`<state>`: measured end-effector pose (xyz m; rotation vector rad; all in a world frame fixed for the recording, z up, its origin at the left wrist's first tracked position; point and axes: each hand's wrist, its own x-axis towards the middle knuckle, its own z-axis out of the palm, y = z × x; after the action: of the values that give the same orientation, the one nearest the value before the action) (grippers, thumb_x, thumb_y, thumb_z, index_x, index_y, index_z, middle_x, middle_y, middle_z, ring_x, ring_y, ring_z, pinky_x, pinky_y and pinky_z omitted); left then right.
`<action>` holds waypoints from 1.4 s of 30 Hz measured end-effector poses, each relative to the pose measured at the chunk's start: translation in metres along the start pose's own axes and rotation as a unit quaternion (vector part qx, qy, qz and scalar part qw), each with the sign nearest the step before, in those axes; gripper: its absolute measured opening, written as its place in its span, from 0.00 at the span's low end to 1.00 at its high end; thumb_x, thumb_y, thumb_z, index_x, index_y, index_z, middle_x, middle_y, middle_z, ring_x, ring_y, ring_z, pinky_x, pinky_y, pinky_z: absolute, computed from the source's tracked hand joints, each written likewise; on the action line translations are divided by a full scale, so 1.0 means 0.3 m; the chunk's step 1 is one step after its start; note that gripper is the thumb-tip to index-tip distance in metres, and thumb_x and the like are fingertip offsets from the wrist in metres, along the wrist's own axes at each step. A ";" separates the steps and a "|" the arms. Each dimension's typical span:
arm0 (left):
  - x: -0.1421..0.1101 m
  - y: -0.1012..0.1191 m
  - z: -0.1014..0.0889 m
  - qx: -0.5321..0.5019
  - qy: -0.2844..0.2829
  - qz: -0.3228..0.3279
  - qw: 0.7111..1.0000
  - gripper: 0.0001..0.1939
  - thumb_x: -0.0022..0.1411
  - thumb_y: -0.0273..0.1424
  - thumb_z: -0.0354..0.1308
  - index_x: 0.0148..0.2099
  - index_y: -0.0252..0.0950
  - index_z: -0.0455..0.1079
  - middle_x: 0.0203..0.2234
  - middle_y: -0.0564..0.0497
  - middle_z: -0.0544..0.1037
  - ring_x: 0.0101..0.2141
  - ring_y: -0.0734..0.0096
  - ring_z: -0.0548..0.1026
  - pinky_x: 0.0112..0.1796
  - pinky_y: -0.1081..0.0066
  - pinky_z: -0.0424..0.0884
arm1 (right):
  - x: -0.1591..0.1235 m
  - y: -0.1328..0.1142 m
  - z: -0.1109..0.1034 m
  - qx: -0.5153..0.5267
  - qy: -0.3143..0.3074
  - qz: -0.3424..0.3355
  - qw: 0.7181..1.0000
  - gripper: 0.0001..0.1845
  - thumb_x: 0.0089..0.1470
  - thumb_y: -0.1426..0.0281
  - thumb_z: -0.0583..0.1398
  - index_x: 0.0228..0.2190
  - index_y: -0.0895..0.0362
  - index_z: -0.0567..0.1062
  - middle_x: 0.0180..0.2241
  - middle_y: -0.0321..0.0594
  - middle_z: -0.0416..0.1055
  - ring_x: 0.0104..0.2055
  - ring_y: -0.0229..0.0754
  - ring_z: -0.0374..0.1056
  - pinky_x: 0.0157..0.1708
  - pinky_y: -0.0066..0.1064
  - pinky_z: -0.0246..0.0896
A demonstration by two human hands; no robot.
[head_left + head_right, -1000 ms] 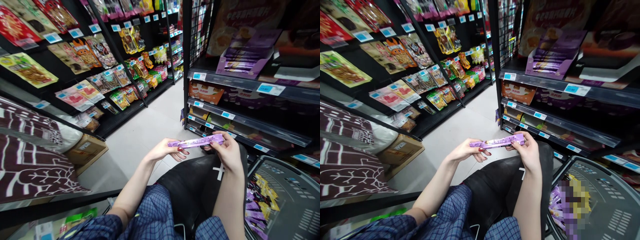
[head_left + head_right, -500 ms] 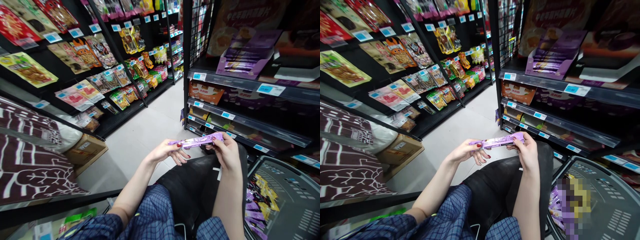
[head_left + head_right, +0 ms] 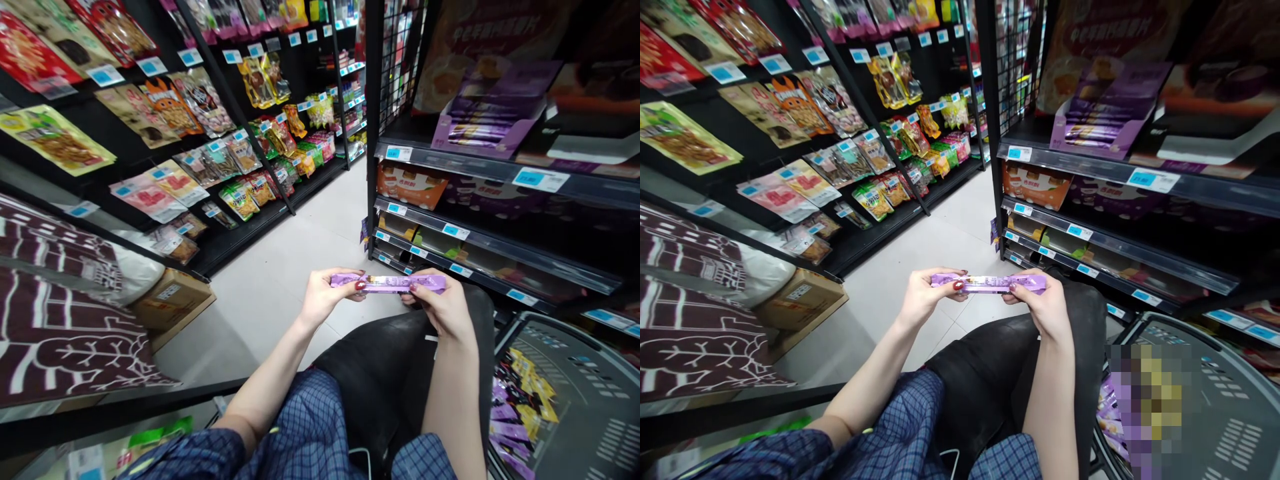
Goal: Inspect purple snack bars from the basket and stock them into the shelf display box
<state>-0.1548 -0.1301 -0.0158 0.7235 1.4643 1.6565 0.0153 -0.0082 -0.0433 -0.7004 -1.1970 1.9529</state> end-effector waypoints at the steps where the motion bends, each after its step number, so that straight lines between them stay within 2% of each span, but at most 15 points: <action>1: -0.007 0.008 0.002 0.006 0.006 0.008 1.000 0.14 0.43 0.31 0.71 0.33 0.27 0.78 0.27 0.44 0.82 0.24 0.65 0.79 0.27 0.69 0.80 | 0.002 0.003 0.003 0.004 0.001 -0.001 1.000 0.15 0.33 0.69 0.72 0.26 0.59 0.77 0.19 0.38 0.76 0.19 0.39 0.72 0.23 0.28 0.72; 16: -0.048 0.049 0.016 0.044 0.041 0.027 0.998 0.14 0.44 0.33 0.70 0.31 0.27 0.78 0.24 0.44 0.81 0.23 0.64 0.79 0.27 0.67 0.79 | -0.002 0.005 0.020 0.003 -0.001 -0.005 1.000 0.14 0.33 0.69 0.72 0.26 0.59 0.76 0.20 0.37 0.75 0.19 0.39 0.72 0.22 0.29 0.72; 23: -0.032 0.031 -0.002 0.016 0.021 -0.004 1.000 0.15 0.46 0.34 0.69 0.31 0.26 0.76 0.22 0.44 0.80 0.21 0.64 0.78 0.26 0.67 0.79 | -0.004 0.005 0.022 0.007 0.001 0.003 1.000 0.13 0.36 0.67 0.71 0.26 0.59 0.76 0.19 0.36 0.74 0.16 0.37 0.70 0.19 0.27 0.71; 33: -0.018 0.030 -0.004 -0.017 0.014 -0.024 0.999 0.14 0.45 0.33 0.69 0.31 0.26 0.76 0.22 0.44 0.80 0.19 0.68 0.77 0.23 0.71 0.78 | -0.009 -0.002 0.020 -0.005 -0.005 -0.001 1.000 0.12 0.38 0.67 0.70 0.26 0.60 0.76 0.19 0.36 0.73 0.17 0.36 0.70 0.20 0.26 0.70; 42: -0.015 0.017 -0.010 -0.014 0.009 -0.014 1.000 0.15 0.45 0.33 0.70 0.33 0.26 0.77 0.24 0.44 0.81 0.22 0.67 0.78 0.26 0.69 0.79 | -0.015 -0.013 0.022 -0.020 -0.001 -0.017 1.000 0.13 0.38 0.66 0.70 0.26 0.59 0.77 0.20 0.37 0.75 0.18 0.37 0.71 0.21 0.27 0.71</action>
<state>-0.1558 -0.1356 -0.0109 0.6710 1.4546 1.6631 0.0142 -0.0141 -0.0366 -0.6949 -1.2448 1.9070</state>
